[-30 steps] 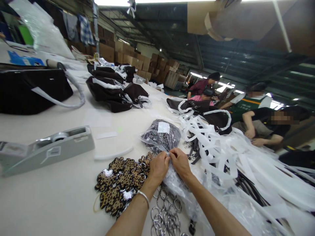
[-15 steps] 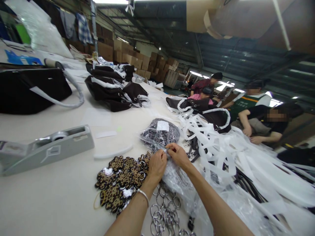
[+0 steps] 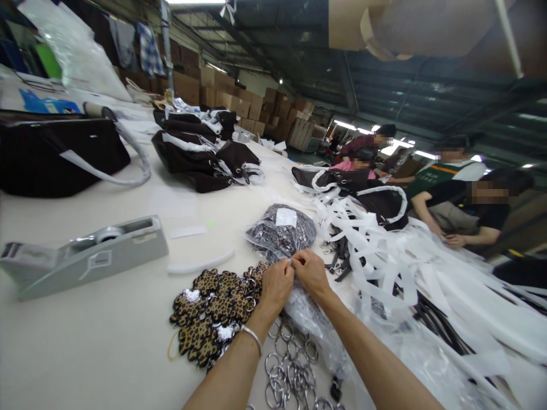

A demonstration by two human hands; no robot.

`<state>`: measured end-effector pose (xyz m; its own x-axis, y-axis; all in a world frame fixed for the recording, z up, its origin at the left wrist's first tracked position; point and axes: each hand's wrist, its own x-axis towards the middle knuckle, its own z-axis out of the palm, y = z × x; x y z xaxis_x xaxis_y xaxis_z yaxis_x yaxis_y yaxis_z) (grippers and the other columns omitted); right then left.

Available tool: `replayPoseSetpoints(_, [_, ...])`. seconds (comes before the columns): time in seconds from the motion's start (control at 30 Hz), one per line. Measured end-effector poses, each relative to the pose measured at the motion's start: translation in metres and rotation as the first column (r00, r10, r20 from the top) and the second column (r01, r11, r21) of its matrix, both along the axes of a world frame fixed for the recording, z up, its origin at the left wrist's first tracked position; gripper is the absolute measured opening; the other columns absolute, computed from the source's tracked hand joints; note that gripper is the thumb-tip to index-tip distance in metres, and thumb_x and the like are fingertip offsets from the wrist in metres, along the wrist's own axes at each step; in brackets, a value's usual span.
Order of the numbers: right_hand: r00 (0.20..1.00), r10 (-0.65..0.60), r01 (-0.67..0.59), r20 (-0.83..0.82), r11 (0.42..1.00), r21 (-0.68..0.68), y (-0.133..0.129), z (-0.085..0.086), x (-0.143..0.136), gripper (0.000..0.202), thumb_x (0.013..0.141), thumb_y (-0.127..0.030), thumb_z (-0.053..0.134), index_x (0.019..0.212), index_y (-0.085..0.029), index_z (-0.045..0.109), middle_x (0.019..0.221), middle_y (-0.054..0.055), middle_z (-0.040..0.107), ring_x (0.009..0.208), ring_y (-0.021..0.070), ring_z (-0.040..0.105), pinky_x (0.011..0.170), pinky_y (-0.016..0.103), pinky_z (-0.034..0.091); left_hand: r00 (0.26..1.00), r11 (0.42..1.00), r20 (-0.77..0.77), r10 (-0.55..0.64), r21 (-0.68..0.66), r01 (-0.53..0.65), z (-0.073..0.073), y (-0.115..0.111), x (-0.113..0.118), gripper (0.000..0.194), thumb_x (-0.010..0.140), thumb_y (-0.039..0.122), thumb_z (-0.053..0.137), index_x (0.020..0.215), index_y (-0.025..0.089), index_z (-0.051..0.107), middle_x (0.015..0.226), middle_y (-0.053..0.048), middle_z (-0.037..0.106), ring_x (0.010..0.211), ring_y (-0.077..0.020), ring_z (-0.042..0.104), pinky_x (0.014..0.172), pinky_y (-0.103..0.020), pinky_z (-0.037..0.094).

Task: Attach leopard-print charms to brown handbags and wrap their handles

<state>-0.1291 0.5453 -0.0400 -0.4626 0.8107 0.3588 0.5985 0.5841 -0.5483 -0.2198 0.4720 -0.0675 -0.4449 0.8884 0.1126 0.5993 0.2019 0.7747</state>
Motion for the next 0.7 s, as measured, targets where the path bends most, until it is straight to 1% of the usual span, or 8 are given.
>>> replayPoseSetpoints(0.17, [0.977,-0.183,0.178,-0.106,0.982,-0.06,0.012,-0.008,-0.013,0.017,0.074,-0.031,0.055,0.064,-0.019,0.063,0.068,0.003,0.064,0.068,0.0181,0.057,0.069,0.03,0.042,1.0,0.999,0.027,-0.008,0.043,0.007,0.002,-0.002,0.005,0.021,0.088,0.019,0.044,0.075,0.021,0.06,0.08,-0.004,0.07,0.075,-0.0185,0.062,0.067,-0.028,0.034])
replayPoseSetpoints(0.23, [0.966,-0.225,0.213,-0.127,0.972,-0.104,0.021,-0.009,-0.018,0.02,0.073,-0.034,0.055,0.065,-0.018,0.064,0.066,0.003,0.065,0.066,0.0182,0.057,0.067,0.03,0.043,0.999,0.998,0.05,0.004,0.055,-0.007,0.001,-0.001,0.004,0.022,0.088,0.018,0.043,0.072,0.021,0.058,0.077,-0.004,0.069,0.073,-0.0183,0.061,0.066,-0.028,0.033])
replayPoseSetpoints(0.3, [0.964,-0.231,0.211,-0.135,0.966,-0.15,0.029,-0.007,-0.02,0.023,0.073,-0.036,0.054,0.067,-0.017,0.066,0.064,0.003,0.066,0.063,0.0174,0.057,0.062,0.029,0.043,0.996,0.997,0.084,0.023,0.07,-0.029,-0.001,0.0,0.002,0.024,0.089,0.019,0.042,0.07,0.021,0.056,0.073,-0.003,0.067,0.071,-0.0178,0.059,0.065,-0.028,0.033])
replayPoseSetpoints(0.4, [0.981,-0.149,0.12,-0.126,0.97,-0.211,0.033,0.003,-0.015,0.026,0.073,-0.039,0.055,0.071,-0.016,0.067,0.064,0.002,0.067,0.057,0.0146,0.055,0.056,0.025,0.042,0.988,0.993,0.15,0.041,0.102,-0.057,-0.003,0.001,-0.002,0.029,0.094,0.024,0.036,0.072,0.021,0.054,0.073,-0.002,0.066,0.07,-0.016,0.058,0.064,-0.026,0.035])
replayPoseSetpoints(0.47, [0.993,-0.06,0.033,-0.102,0.969,-0.246,0.03,0.012,-0.007,0.025,0.072,-0.039,0.058,0.072,-0.016,0.068,0.061,0.0,0.065,0.053,0.0129,0.054,0.052,0.024,0.041,0.98,0.99,0.193,0.041,0.123,-0.065,-0.004,0.001,-0.003,0.031,0.097,0.034,0.035,0.076,0.021,0.054,0.075,0.0,0.066,0.071,-0.015,0.059,0.064,-0.025,0.036])
replayPoseSetpoints(0.57, [0.998,0.051,-0.06,-0.04,0.955,-0.291,0.021,0.024,0.003,0.016,0.071,-0.032,0.058,0.071,-0.018,0.067,0.052,-0.003,0.06,0.046,0.0116,0.05,0.047,0.022,0.037,0.972,0.99,0.232,0.04,0.125,-0.071,-0.005,0.002,-0.003,0.035,0.094,0.048,0.041,0.078,0.021,0.054,0.073,0.0,0.064,0.069,-0.0149,0.058,0.064,-0.024,0.037])
replayPoseSetpoints(0.63, [0.995,0.096,-0.091,0.003,0.953,-0.288,0.015,0.029,0.004,0.008,0.069,-0.023,0.058,0.068,-0.019,0.065,0.051,-0.004,0.059,0.046,0.0112,0.05,0.047,0.022,0.036,0.97,0.991,0.238,0.04,0.113,-0.068,-0.007,0.003,-0.003,0.033,0.094,0.044,0.043,0.072,0.021,0.053,0.068,0.001,0.062,0.066,-0.015,0.056,0.063,-0.025,0.035])
replayPoseSetpoints(0.7, [0.993,0.109,-0.097,0.037,0.965,-0.245,0.012,0.031,0.001,0.005,0.063,-0.015,0.06,0.062,-0.019,0.062,0.054,-0.005,0.059,0.05,0.0108,0.051,0.051,0.022,0.035,0.971,0.992,0.236,0.036,0.107,-0.063,-0.009,0.005,-0.004,0.03,0.094,0.035,0.044,0.068,0.021,0.051,0.066,0.001,0.06,0.064,-0.0148,0.054,0.063,-0.025,0.034])
